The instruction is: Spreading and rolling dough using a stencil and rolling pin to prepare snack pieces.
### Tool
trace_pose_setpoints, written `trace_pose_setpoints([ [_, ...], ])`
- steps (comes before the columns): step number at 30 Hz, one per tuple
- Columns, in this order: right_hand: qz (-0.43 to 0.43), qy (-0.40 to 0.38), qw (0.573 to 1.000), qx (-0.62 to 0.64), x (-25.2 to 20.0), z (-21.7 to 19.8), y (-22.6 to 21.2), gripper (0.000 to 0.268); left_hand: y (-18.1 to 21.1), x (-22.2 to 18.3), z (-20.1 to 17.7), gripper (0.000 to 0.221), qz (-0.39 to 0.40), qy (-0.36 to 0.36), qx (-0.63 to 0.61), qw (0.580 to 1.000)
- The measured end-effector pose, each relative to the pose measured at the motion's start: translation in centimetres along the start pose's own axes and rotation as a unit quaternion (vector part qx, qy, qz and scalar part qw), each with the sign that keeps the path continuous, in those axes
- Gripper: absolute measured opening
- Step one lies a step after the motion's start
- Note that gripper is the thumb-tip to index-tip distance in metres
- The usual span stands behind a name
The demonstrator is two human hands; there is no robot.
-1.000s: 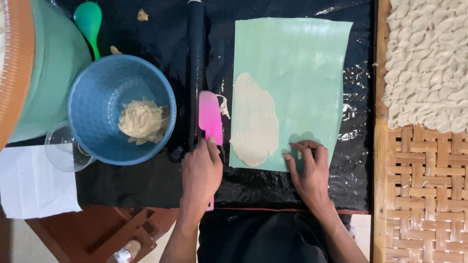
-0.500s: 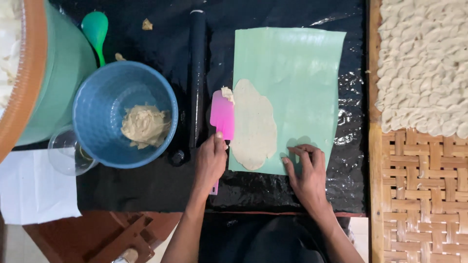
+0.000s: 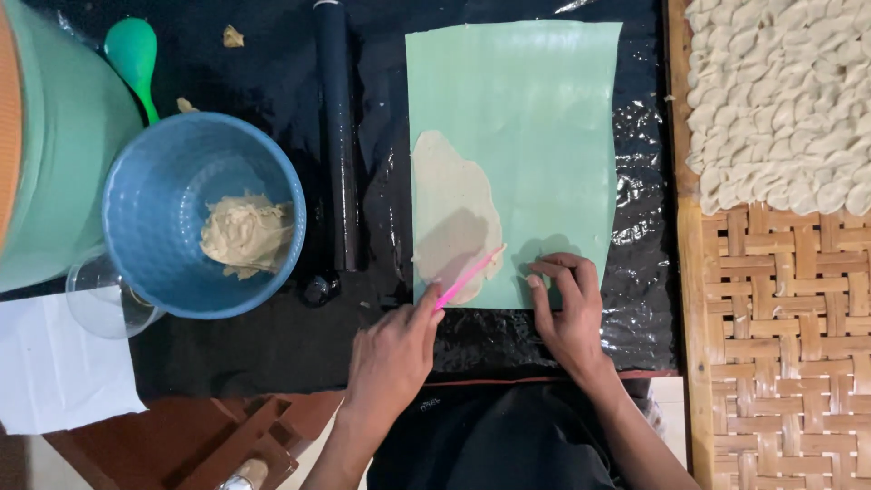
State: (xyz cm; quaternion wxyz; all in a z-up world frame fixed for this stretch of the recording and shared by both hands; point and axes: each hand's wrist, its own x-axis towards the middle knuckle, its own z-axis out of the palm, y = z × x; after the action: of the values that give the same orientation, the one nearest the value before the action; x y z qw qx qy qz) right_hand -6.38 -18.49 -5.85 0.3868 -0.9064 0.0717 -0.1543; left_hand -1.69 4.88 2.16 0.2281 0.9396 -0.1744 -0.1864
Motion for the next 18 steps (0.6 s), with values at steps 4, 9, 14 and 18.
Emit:
trace_pose_setpoints([
  [4,0.011,0.011,1.000,0.016,-0.3,-0.1,0.3,0.015,0.4,-0.4,1.9,0.050,0.017,-0.008,0.023,1.000],
  [9,0.028,0.018,0.999,0.037,-0.5,-0.1,0.4,0.012,0.5,-1.4,4.4,0.077,0.013,-0.071,0.130,0.989],
  [14,0.027,0.021,0.999,0.039,-0.5,-0.1,0.5,0.012,2.0,-1.0,0.4,0.062,-0.006,-0.089,0.015,0.996],
  [18,0.025,0.020,0.999,0.037,-0.6,-0.1,0.5,0.013,2.6,-1.3,-0.5,0.054,-0.007,-0.032,-0.015,0.999],
])
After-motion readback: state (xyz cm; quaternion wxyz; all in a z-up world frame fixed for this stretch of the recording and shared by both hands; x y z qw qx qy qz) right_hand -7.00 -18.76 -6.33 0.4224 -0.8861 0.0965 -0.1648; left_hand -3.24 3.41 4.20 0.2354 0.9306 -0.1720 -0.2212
